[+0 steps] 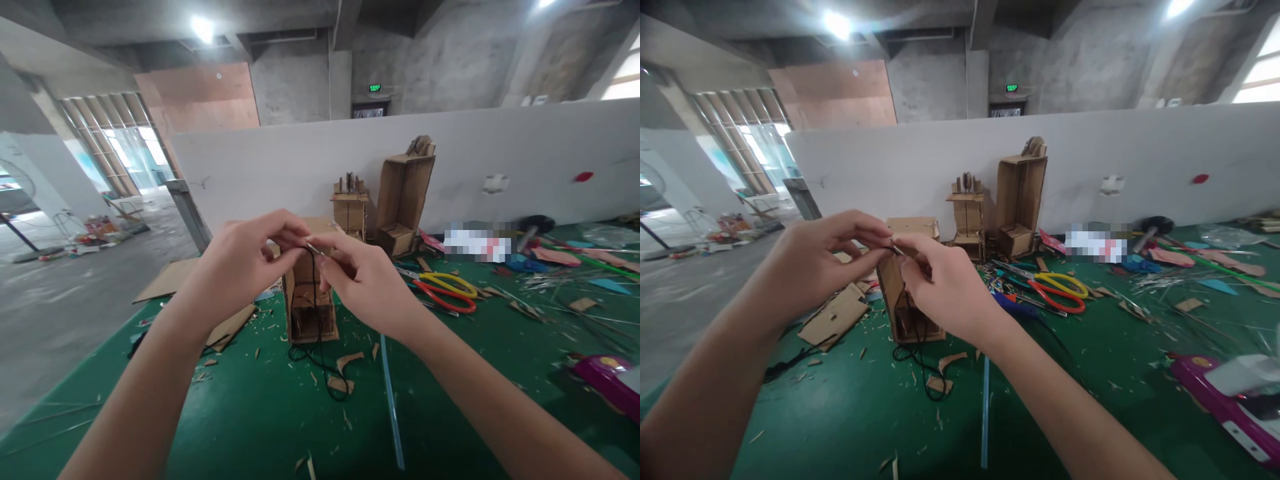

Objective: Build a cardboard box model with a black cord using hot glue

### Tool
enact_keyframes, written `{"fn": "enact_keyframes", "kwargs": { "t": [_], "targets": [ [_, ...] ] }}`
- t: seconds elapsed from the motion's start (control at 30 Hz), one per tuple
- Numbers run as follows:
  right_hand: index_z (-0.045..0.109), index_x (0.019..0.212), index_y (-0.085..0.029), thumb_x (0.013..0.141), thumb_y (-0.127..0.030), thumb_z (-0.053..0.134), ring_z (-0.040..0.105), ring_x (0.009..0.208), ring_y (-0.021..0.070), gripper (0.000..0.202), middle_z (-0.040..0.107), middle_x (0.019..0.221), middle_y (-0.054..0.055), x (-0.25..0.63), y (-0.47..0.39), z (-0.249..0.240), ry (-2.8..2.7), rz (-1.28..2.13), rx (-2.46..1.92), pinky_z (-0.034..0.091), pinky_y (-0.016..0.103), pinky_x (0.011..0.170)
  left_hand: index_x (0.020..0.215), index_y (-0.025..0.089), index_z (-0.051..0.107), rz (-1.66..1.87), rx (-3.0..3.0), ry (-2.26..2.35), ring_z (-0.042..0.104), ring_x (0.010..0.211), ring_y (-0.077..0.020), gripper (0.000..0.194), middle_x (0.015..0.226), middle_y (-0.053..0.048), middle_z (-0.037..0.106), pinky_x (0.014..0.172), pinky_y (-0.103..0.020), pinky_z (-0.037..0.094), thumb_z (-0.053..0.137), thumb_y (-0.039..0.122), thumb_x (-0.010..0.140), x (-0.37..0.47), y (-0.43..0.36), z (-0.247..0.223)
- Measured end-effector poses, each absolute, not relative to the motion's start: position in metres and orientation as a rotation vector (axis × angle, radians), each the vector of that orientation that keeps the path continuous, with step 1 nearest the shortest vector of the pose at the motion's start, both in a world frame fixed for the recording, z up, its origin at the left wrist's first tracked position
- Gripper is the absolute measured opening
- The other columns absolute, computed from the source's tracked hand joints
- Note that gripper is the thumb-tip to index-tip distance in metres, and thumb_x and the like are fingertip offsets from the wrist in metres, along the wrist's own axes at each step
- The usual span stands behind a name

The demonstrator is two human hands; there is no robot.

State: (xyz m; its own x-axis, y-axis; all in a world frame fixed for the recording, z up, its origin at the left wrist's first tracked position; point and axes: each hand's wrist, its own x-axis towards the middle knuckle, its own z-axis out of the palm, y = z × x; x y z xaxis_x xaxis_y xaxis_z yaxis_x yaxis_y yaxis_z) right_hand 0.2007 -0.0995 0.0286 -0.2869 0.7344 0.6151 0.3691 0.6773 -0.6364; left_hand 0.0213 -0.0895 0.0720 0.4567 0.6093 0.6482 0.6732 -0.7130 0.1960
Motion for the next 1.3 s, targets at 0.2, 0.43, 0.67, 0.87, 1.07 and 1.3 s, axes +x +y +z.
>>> {"fn": "enact_keyframes", "kwargs": {
  "t": [0.2, 0.43, 0.67, 0.87, 1.07, 1.3],
  "targets": [
    [0.050, 0.124, -0.019, 0.094, -0.031, 0.036, 0.049, 0.053, 0.0106, 0.036, 0.060, 0.062, -0.002, 0.1983, -0.1007, 0.0263, -1.995, 0.277, -0.881, 0.035, 0.026, 0.057, 0.096, 0.023, 0.060, -1.128, -2.601, -1.173, 0.065, 0.073, -0.0131, 0.016, 0.087, 0.000, 0.070, 0.059, -0.021, 0.051, 0.056, 0.022, 0.080, 0.0215, -0.0911, 0.0726],
    [0.059, 0.114, -0.019, 0.093, -0.029, 0.038, 0.047, 0.050, 0.0086, 0.032, 0.060, 0.062, -0.002, 0.1977, -0.0981, 0.0246, -1.933, 0.165, -0.863, 0.036, 0.023, 0.056, 0.097, 0.023, 0.060, -1.150, -2.615, -1.140, 0.065, 0.072, -0.0134, 0.017, 0.086, 0.000, 0.070, 0.059, -0.021, 0.053, 0.056, 0.025, 0.080, 0.0210, -0.0899, 0.0716],
    [0.060, 0.114, -0.017, 0.093, -0.029, 0.038, 0.050, 0.053, 0.0097, 0.032, 0.064, 0.068, 0.001, 0.1961, -0.0982, 0.0241, -1.937, 0.139, -0.882, 0.037, 0.024, 0.057, 0.092, 0.023, 0.062, -1.137, -2.645, -1.151, 0.062, 0.065, -0.0104, 0.012, 0.084, 0.001, 0.069, 0.056, -0.019, 0.051, 0.057, 0.025, 0.081, 0.0211, -0.0893, 0.0709],
    [0.060, 0.114, -0.018, 0.093, -0.027, 0.038, 0.053, 0.056, 0.0104, 0.032, 0.066, 0.070, 0.001, 0.1967, -0.0982, 0.0232, -1.925, 0.064, -0.862, 0.039, 0.023, 0.058, 0.092, 0.023, 0.063, -1.186, -2.644, -1.154, 0.064, 0.069, -0.0123, 0.013, 0.085, 0.000, 0.070, 0.060, -0.022, 0.052, 0.057, 0.026, 0.080, 0.0228, -0.0906, 0.0712],
    [0.060, 0.117, -0.017, 0.092, -0.026, 0.038, 0.057, 0.059, 0.0117, 0.035, 0.068, 0.073, 0.003, 0.1944, -0.0968, 0.0200, -1.897, -0.023, -0.904, 0.041, 0.025, 0.060, 0.092, 0.021, 0.063, -1.316, -2.610, -1.162, 0.065, 0.074, -0.0140, 0.014, 0.087, -0.002, 0.070, 0.066, -0.025, 0.054, 0.058, 0.027, 0.080, 0.0264, -0.0887, 0.0675],
    [0.061, 0.117, -0.016, 0.091, -0.023, 0.039, 0.055, 0.055, 0.0098, 0.035, 0.067, 0.069, 0.001, 0.1944, -0.0967, 0.0199, -1.860, 0.045, -0.831, 0.042, 0.023, 0.057, 0.089, 0.023, 0.066, -1.388, -2.684, -1.151, 0.065, 0.075, -0.0130, 0.012, 0.082, 0.001, 0.070, 0.066, -0.022, 0.054, 0.060, 0.025, 0.080, 0.0260, -0.0866, 0.0687]
  ]
}}
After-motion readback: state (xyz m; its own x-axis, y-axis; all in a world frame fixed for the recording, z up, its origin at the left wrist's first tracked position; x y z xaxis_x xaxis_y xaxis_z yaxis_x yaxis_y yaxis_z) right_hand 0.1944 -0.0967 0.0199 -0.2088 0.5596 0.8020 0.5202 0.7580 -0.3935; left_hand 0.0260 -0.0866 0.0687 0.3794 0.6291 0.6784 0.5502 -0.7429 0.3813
